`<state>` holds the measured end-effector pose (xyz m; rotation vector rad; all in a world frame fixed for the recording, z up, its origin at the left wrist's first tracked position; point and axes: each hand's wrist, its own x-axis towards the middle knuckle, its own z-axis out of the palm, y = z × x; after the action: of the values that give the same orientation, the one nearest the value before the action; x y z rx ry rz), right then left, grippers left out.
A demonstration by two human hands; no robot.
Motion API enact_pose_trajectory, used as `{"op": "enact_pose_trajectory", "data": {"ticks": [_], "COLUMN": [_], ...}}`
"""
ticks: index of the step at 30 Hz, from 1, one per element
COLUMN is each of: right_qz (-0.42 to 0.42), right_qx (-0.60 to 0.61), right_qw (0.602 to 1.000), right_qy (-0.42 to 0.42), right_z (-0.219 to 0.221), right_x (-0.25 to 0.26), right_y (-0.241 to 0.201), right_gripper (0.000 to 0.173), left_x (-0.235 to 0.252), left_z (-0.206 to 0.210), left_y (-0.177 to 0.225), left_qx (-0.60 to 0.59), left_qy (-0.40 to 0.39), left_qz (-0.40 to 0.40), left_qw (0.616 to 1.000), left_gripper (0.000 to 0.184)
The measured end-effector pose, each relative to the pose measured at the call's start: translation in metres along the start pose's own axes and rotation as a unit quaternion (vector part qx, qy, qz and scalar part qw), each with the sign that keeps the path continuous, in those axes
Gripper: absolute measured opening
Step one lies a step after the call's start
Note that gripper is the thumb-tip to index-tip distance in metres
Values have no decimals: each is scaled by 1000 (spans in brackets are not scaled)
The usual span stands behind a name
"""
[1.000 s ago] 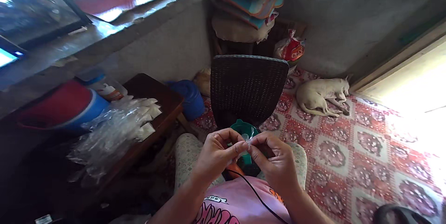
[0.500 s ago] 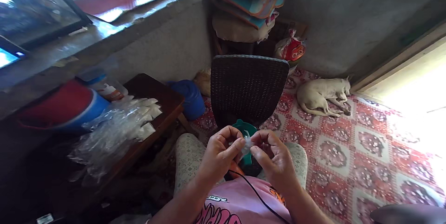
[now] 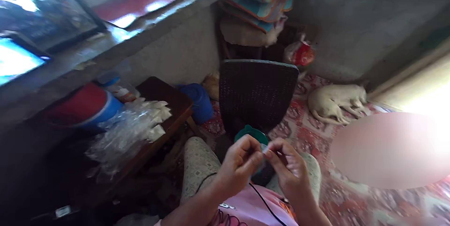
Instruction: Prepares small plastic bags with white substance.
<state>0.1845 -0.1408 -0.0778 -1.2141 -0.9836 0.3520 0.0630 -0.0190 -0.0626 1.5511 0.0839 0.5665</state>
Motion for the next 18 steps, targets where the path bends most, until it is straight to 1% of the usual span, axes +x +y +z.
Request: {"op": "enact_pose_trajectory", "data": {"ticks": [4,9,14,18], "right_qz": [9,14,20,27], "right_qx": [2,49,70,75], "right_qw": [999,997,996,996], "right_qy": [-38,-56,-45,-45], "right_z": [-5,-6,-8,-11], "right_x": [2,5,3,1], "right_y": [0,-1,-2,1], "right_gripper": [7,10,14,11], "left_x": [-1,1,-1,-1], "left_z": [-2,-5,-9,-13], "left_y": [8,9,13,16], "left_qx": [-25,-15,-1,-17], "left_qy": [20,30,16,-10], "left_qz": [-16,-42,-27,-26], "left_qw": [999,999,1000,999], "left_gripper": [24,14,13,12]}}
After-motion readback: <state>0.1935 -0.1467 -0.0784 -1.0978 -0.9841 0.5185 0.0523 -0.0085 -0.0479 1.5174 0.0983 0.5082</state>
